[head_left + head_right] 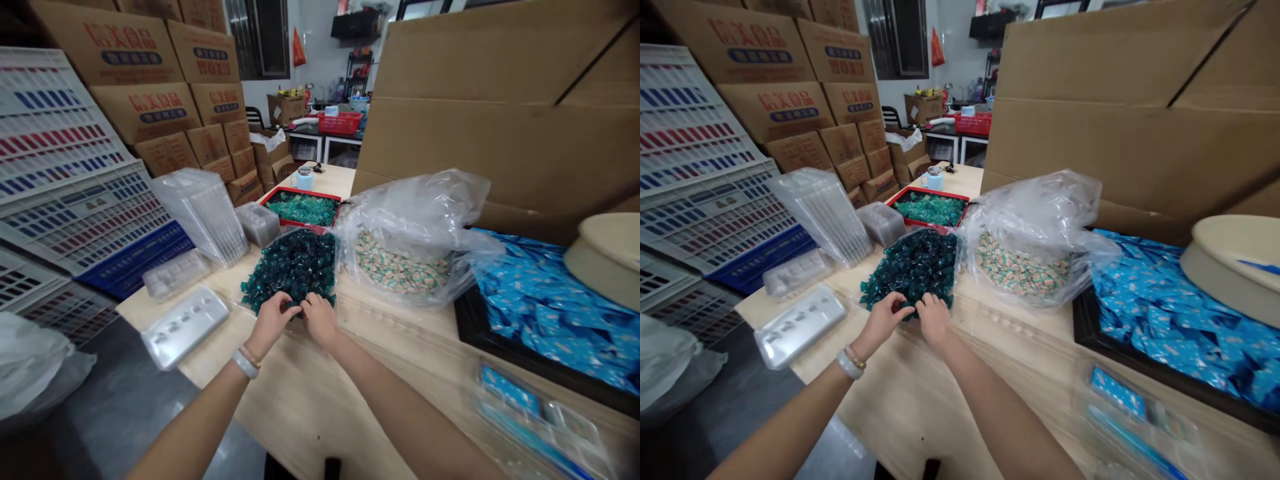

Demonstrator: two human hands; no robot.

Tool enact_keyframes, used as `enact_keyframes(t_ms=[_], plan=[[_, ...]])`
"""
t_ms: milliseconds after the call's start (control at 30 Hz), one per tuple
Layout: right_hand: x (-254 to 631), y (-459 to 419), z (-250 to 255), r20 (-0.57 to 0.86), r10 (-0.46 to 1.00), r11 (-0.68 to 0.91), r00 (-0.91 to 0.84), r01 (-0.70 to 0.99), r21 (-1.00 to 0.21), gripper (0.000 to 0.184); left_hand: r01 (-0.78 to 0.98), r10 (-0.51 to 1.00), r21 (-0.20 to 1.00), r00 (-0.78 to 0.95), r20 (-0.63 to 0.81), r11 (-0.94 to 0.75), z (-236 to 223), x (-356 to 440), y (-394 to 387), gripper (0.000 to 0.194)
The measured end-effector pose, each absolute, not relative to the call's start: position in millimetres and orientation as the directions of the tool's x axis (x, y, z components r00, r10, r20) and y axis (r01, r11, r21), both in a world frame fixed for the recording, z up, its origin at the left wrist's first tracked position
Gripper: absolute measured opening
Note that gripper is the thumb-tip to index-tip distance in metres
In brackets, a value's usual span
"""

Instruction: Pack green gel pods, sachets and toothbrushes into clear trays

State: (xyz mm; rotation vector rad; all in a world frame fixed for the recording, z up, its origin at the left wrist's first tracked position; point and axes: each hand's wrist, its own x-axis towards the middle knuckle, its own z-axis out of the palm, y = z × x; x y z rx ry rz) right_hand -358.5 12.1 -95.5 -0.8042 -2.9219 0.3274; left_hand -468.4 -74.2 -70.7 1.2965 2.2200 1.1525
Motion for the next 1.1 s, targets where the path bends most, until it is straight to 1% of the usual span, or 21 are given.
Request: enact_keyframes(t_ms=[67, 133, 167, 233, 300, 367, 433, 467, 500, 533, 567, 600, 633, 667, 700, 733, 767, 833, 967, 1033, 1100], plan=[[-357.5, 13.4, -95.6, 0.023, 0.484, 0.856, -0.875, 0.468, -0.219, 0.020, 0.444, 0.772, 0.848, -0.632, 0.068, 0.289, -72.4, -466.5, -73.3, 0.026], [-355.8, 15.1, -96.5, 0.027, 0.423, 0.887, -0.906, 0.408, -0.215, 0.023, 0.325, 0.743, 0.900, -0.669, 0.002, 0.290, -76.0, -463.4, -71.8, 0.032], [-355.3, 16.0, -96.9, 0.029, 0.395, 0.896, -0.918, 0.379, -0.232, 0.024, 0.247, 0.743, 0.928, -0.667, -0.046, 0.279, -78.0, -461.4, -70.9, 0.033], [-356.4, 18.1, -96.9, 0.034, 0.380, 0.885, -0.925, 0.352, -0.306, 0.023, 0.057, 0.759, 0.970, -0.634, -0.149, 0.238, -80.9, -456.4, -69.1, 0.030], [-359.0, 20.4, -94.8, 0.040, 0.420, 0.842, -0.906, 0.374, -0.389, 0.018, -0.115, 0.763, 0.974, -0.606, -0.224, 0.195, -80.2, -450.8, -67.3, 0.028], [-357.9, 22.6, -90.9, 0.043, 0.487, 0.791, -0.872, 0.420, -0.444, 0.015, -0.238, 0.766, 0.956, -0.578, -0.281, 0.172, -75.6, -445.1, -65.6, 0.028], [-347.1, 24.8, -86.0, 0.043, 0.559, 0.741, -0.828, 0.476, -0.473, 0.016, -0.353, 0.782, 0.920, -0.519, -0.344, 0.170, -69.5, -439.2, -62.7, 0.030], [-337.3, 25.8, -83.6, 0.037, 0.598, 0.701, -0.800, 0.501, -0.508, 0.017, -0.415, 0.796, 0.893, -0.475, -0.375, 0.173, -66.9, -435.7, -60.4, 0.031], [-324.9, 26.6, -81.3, 0.018, 0.643, 0.626, -0.765, 0.512, -0.588, 0.017, -0.473, 0.809, 0.862, -0.426, -0.405, 0.183, -65.1, -431.4, -57.3, 0.033], [-310.9, 27.1, -79.2, -0.019, 0.692, 0.500, -0.722, 0.497, -0.709, 0.015, -0.524, 0.816, 0.829, -0.383, -0.433, 0.193, -64.2, -426.2, -53.4, 0.035], [-296.4, 27.3, -77.2, -0.079, 0.733, 0.315, -0.675, 0.441, -0.841, 0.012, -0.565, 0.819, 0.801, -0.353, -0.452, 0.198, -64.1, -419.9, -48.6, 0.036], [-282.5, 27.1, -75.4, -0.159, 0.758, 0.086, -0.633, 0.339, -0.937, 0.010, -0.598, 0.825, 0.777, -0.329, -0.461, 0.196, -64.9, -412.7, -43.1, 0.037], [-270.3, 26.6, -73.9, -0.244, 0.762, -0.144, -0.600, 0.211, -0.967, 0.011, -0.624, 0.832, 0.759, -0.310, -0.461, 0.188, -66.1, -404.9, -37.1, 0.037], [-260.3, 25.8, -72.8, -0.315, 0.752, -0.325, -0.578, 0.091, -0.941, 0.014, -0.642, 0.844, 0.745, -0.288, -0.453, 0.181, -67.6, -397.0, -31.2, 0.036], [-252.9, 24.9, -72.2, -0.362, 0.740, -0.433, -0.567, 0.011, -0.902, 0.017, -0.653, 0.859, 0.735, -0.258, -0.441, 0.181, -69.1, -389.6, -25.6, 0.035], [-247.8, 23.9, -71.9, -0.391, 0.732, -0.492, -0.558, -0.036, -0.870, 0.019, -0.655, 0.876, 0.730, -0.220, -0.429, 0.193, -70.3, -383.1, -20.8, 0.034], [-244.8, 23.0, -72.2, -0.407, 0.734, -0.516, -0.544, -0.057, -0.855, 0.019, -0.648, 0.889, 0.729, -0.177, -0.423, 0.218, -71.0, -377.9, -17.0, 0.033], [-242.4, 22.0, -74.0, -0.407, 0.771, -0.485, -0.489, -0.038, -0.874, 0.019, -0.616, 0.895, 0.737, -0.113, -0.432, 0.278, -71.0, -371.6, -12.9, 0.034], [-240.1, 21.3, -82.4, -0.304, 0.886, -0.281, -0.350, 0.116, -0.953, 0.014, -0.582, 0.880, 0.715, 0.001, -0.475, 0.387, -68.8, -368.9, -14.7, 0.039], [-237.7, 19.5, -86.4, -0.238, 0.912, -0.175, -0.334, 0.208, -0.962, 0.013, -0.584, 0.876, 0.694, 0.062, -0.478, 0.420, -70.0, -367.4, -17.1, 0.040], [-234.6, 16.4, -87.2, -0.145, 0.928, -0.042, -0.342, 0.292, -0.955, 0.009, -0.593, 0.874, 0.684, 0.072, -0.480, 0.424, -73.5, -364.7, -18.4, 0.040]])
